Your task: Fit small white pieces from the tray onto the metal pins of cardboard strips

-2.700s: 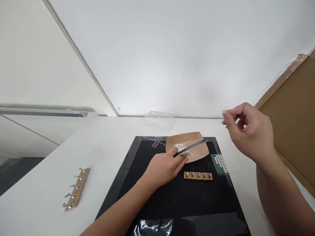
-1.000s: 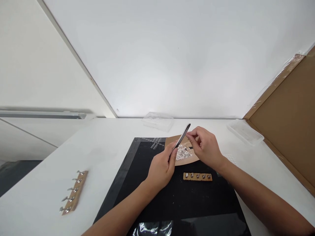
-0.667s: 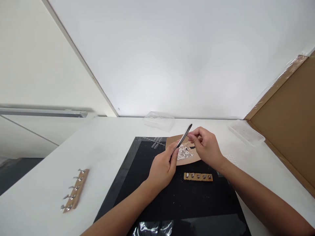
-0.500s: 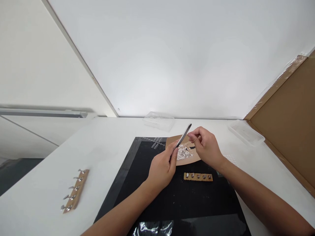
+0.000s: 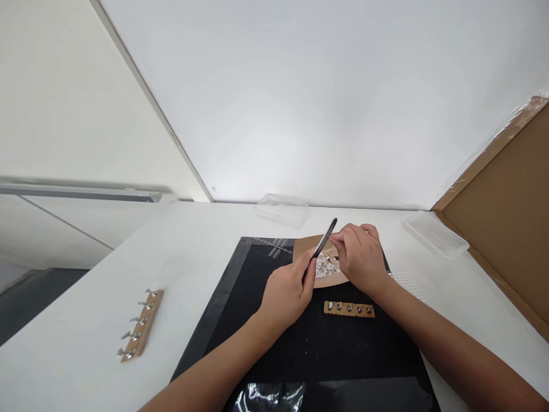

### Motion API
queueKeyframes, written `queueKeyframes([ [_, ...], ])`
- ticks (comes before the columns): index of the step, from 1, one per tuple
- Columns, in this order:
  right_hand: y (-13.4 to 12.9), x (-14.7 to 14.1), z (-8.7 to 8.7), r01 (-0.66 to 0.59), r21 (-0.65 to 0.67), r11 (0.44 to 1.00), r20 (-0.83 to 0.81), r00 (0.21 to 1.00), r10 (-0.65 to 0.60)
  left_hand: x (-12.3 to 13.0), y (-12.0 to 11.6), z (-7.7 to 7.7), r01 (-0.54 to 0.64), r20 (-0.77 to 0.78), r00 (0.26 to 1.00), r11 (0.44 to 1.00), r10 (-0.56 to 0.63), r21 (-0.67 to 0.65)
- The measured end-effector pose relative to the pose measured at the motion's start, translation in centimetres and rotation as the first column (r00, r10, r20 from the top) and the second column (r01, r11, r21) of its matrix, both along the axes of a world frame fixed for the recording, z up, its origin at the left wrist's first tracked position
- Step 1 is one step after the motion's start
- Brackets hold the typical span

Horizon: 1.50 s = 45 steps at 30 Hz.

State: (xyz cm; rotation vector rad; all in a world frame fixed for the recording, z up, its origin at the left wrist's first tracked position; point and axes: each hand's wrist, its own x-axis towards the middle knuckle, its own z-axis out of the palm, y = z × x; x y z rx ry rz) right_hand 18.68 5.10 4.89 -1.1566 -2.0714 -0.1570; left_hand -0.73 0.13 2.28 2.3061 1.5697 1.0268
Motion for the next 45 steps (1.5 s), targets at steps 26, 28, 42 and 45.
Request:
queueKeyframes([
  [26, -1.0, -2.0, -1.3, 0.080, 0.019, 0.997, 0.060, 0.995, -0.081, 0.1, 0.2, -1.2, -0.050, -0.138, 0.989, 0.998, 0.053, 0.024],
  [28, -0.9, -2.1, -1.3, 0.047, 0.001, 0.999, 0.080, 0.996, -0.047, 0.1, 0.1, -1.3, -0.067, -0.141, 0.987, 0.997, 0.072, 0.035],
  [42, -0.7, -1.9, -1.0, -0.023, -0.068, 0.997, 0.051, 0.998, 0.026, 0.1, 0.2, -1.5, -0.074, -0.181, 0.980, 0.996, 0.080, 0.040],
  [45, -0.7, -2.1, -1.1, 0.021, -0.066, 0.998, 0.010, 1.000, -0.020, 0.1, 0.2, -1.4, -0.089, -0.179, 0.979, 0.994, 0.098, 0.055],
])
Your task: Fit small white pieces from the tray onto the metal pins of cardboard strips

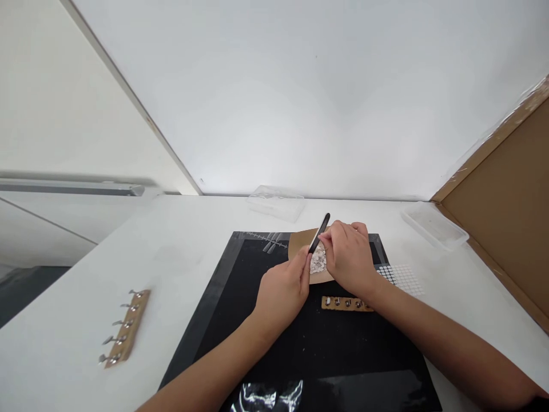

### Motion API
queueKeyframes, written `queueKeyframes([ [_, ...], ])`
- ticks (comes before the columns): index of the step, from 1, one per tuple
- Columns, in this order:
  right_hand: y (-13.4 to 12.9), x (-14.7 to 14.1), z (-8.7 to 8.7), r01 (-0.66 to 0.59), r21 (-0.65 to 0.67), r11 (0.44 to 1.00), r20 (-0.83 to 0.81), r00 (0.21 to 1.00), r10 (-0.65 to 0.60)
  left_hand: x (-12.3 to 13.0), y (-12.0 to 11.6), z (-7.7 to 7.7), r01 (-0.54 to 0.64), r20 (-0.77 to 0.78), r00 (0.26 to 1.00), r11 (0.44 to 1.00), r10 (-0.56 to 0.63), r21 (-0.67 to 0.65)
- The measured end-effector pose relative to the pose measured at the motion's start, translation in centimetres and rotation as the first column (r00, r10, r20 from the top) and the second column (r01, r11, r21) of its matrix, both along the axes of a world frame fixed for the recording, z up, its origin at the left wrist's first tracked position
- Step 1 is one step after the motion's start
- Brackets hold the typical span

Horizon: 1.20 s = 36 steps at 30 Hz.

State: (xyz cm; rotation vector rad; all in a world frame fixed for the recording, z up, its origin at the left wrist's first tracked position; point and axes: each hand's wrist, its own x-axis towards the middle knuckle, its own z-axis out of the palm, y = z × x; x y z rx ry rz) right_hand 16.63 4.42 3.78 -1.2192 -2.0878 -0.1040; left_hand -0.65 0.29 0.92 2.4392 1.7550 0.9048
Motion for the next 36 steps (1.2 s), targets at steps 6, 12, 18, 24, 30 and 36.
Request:
queueKeyframes([
  [6, -0.44, -0.13, 0.07, -0.073, -0.022, 0.997, 0.004, 0.997, 0.073, 0.02, -0.16, 0.06, -0.008, -0.031, 1.000, 1.000, 0.008, -0.013],
  [12, -0.15, 0.07, 0.46, 0.001, -0.020, 1.000, -0.021, 1.000, -0.001, 0.11, -0.35, 0.23, -0.006, -0.010, 1.000, 0.999, 0.006, -0.039],
  [18, 0.09, 0.01, -0.01, 0.001, -0.018, 1.000, 0.031, 1.000, 0.000, 0.10, -0.21, -0.06, -0.012, -0.017, 1.000, 0.996, 0.010, -0.087],
  [24, 0.10, 0.23, 0.28, -0.067, -0.069, 0.995, 0.077, 0.994, 0.072, 0.10, -0.14, -0.13, -0.006, 0.007, 1.000, 0.998, 0.006, -0.066],
  [30, 0.11, 0.09, 0.52, 0.024, 0.002, 1.000, 0.005, 1.000, -0.024, 0.08, -0.26, 0.38, 0.016, 0.059, 0.998, 0.999, -0.014, -0.044],
  [36, -0.06, 0.14, 0.21, -0.061, -0.047, 0.997, 0.060, 0.996, 0.064, 0.09, -0.19, 0.22, 0.013, 0.040, 0.999, 0.997, -0.010, -0.082],
])
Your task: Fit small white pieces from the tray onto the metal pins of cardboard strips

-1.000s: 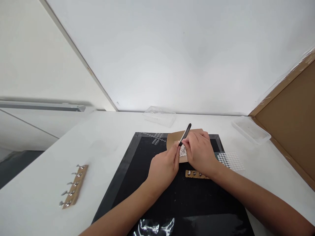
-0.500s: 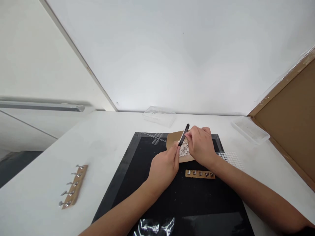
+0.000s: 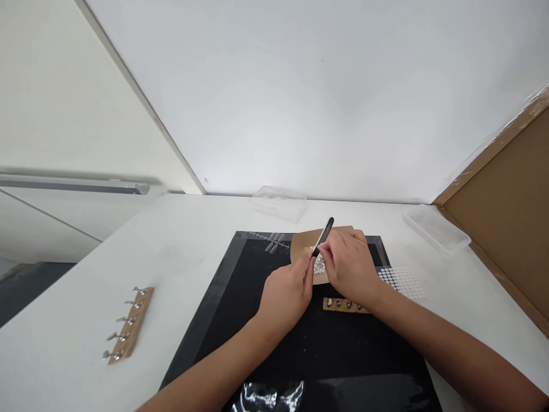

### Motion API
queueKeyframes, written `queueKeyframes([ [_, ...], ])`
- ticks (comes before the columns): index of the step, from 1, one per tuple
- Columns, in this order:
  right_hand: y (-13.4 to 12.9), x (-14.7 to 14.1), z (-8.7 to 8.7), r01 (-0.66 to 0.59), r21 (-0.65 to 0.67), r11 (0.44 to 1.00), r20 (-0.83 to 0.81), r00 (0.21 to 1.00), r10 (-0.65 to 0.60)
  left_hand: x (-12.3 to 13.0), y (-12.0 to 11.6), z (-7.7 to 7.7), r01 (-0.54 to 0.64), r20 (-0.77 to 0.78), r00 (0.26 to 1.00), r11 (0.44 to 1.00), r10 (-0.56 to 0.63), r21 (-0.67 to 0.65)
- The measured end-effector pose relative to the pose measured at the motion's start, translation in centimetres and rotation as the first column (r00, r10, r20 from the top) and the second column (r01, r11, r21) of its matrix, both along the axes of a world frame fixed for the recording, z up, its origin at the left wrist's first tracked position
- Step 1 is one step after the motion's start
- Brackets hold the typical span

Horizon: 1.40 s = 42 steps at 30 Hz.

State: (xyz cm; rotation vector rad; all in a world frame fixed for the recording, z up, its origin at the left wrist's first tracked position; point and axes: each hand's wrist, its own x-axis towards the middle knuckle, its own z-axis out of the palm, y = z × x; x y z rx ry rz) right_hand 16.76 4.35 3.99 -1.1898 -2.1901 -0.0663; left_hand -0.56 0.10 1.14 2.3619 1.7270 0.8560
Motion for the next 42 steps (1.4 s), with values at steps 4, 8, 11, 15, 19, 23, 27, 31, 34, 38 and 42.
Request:
queueKeyframes([
  [4, 0.4, 0.1, 0.0, 0.057, -0.040, 0.998, -0.049, 0.997, -0.059, -0.1, 0.1, -0.1, -0.032, -0.025, 0.999, 0.999, 0.033, 0.028],
  [8, 0.3, 0.3, 0.4, -0.007, -0.119, 0.993, -0.027, 1.000, 0.004, 0.0, -0.1, -0.1, -0.030, -0.045, 0.999, 0.999, 0.030, 0.020],
  [11, 0.0, 0.3, 0.6, -0.010, -0.107, 0.994, -0.024, 1.000, 0.007, 0.0, -0.1, 0.0, -0.020, -0.040, 0.999, 0.999, 0.022, 0.042],
  [15, 0.3, 0.2, 0.6, 0.013, -0.075, 0.997, -0.069, 0.997, -0.018, 0.0, 0.0, 0.1, -0.022, -0.018, 1.000, 0.999, 0.022, 0.030],
  [19, 0.0, 0.3, 0.8, -0.025, -0.126, 0.992, 0.002, 1.000, 0.025, 0.0, 0.0, -0.2, -0.008, -0.043, 0.999, 1.000, 0.008, 0.000],
  [23, -0.3, 0.3, 1.2, -0.003, -0.089, 0.996, -0.048, 0.999, -0.002, -0.1, 0.2, -0.3, -0.020, -0.043, 0.999, 0.998, 0.023, 0.059],
  [27, 0.1, 0.7, 1.9, 0.026, -0.073, 0.997, -0.077, 0.996, -0.032, -0.1, 0.3, -0.1, -0.033, -0.079, 0.996, 0.998, 0.037, 0.058],
  [31, 0.3, 1.7, 2.9, 0.019, -0.119, 0.993, -0.157, 0.987, -0.038, 0.0, 0.2, 0.2, -0.044, -0.079, 0.996, 0.998, 0.048, 0.052],
  [34, 0.3, 2.2, 3.3, 0.011, -0.123, 0.992, -0.181, 0.983, -0.033, 0.0, 0.3, 0.3, -0.017, -0.019, 1.000, 0.996, 0.018, 0.084],
  [38, 0.2, 2.2, 3.1, -0.008, -0.131, 0.991, -0.133, 0.991, -0.010, -0.2, 0.6, -0.2, -0.049, 0.014, 0.999, 0.987, 0.048, 0.151],
  [42, 0.2, 2.0, 2.8, 0.004, -0.131, 0.991, -0.062, 0.998, -0.012, -0.4, 0.9, -0.2, -0.068, 0.068, 0.996, 0.977, 0.056, 0.203],
])
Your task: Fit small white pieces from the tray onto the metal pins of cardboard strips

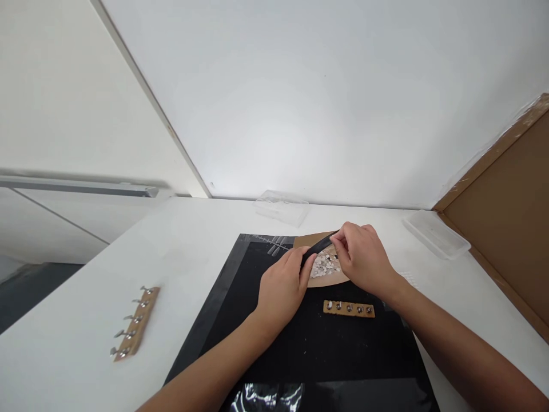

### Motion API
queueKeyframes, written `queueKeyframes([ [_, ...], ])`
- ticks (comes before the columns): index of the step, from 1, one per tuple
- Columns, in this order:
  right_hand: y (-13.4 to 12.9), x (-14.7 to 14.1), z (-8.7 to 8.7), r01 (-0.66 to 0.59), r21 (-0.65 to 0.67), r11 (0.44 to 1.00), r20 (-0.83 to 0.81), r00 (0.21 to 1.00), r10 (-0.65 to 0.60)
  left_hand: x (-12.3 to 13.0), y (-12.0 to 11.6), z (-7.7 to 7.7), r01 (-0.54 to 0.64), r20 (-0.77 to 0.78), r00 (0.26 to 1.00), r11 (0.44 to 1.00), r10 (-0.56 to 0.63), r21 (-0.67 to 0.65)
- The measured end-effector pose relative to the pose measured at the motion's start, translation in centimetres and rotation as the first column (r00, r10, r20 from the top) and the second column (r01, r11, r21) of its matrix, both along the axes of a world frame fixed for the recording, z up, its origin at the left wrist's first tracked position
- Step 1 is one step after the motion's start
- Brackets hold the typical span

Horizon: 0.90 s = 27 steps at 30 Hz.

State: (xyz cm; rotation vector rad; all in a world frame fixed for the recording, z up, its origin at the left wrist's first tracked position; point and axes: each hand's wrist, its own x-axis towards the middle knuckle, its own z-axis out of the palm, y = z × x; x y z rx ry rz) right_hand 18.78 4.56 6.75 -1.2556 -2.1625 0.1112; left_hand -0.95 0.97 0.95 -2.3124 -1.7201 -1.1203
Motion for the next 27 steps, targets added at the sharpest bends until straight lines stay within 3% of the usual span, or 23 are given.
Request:
queueKeyframes([
  [5, 0.2, 0.0, -0.7, 0.041, 0.066, 0.997, 0.051, 0.998, -0.044, 0.0, 0.0, 0.6, 0.092, 0.091, 0.991, 0.995, -0.095, 0.032],
  [10, 0.0, -0.6, -1.7, 0.047, 0.096, 0.994, -0.002, 0.999, -0.047, 0.0, 0.1, 0.3, 0.156, 0.143, 0.977, 0.987, -0.159, 0.037],
  [16, -1.1, -1.1, -1.5, -0.047, 0.108, 0.993, 0.033, 0.998, 0.044, 0.2, -0.1, 0.4, 0.209, 0.222, 0.951, 0.977, -0.213, 0.042],
  [22, -0.1, -1.2, -1.9, 0.083, 0.166, 0.983, 0.015, 0.996, -0.087, 0.1, 0.0, 0.4, 0.172, 0.202, 0.963, 0.984, -0.179, 0.051],
  [27, -0.3, -1.6, -2.2, -0.044, 0.100, 0.994, 0.061, 0.997, 0.038, 0.2, 0.2, 0.1, 0.161, 0.173, 0.969, 0.982, -0.176, 0.099],
])
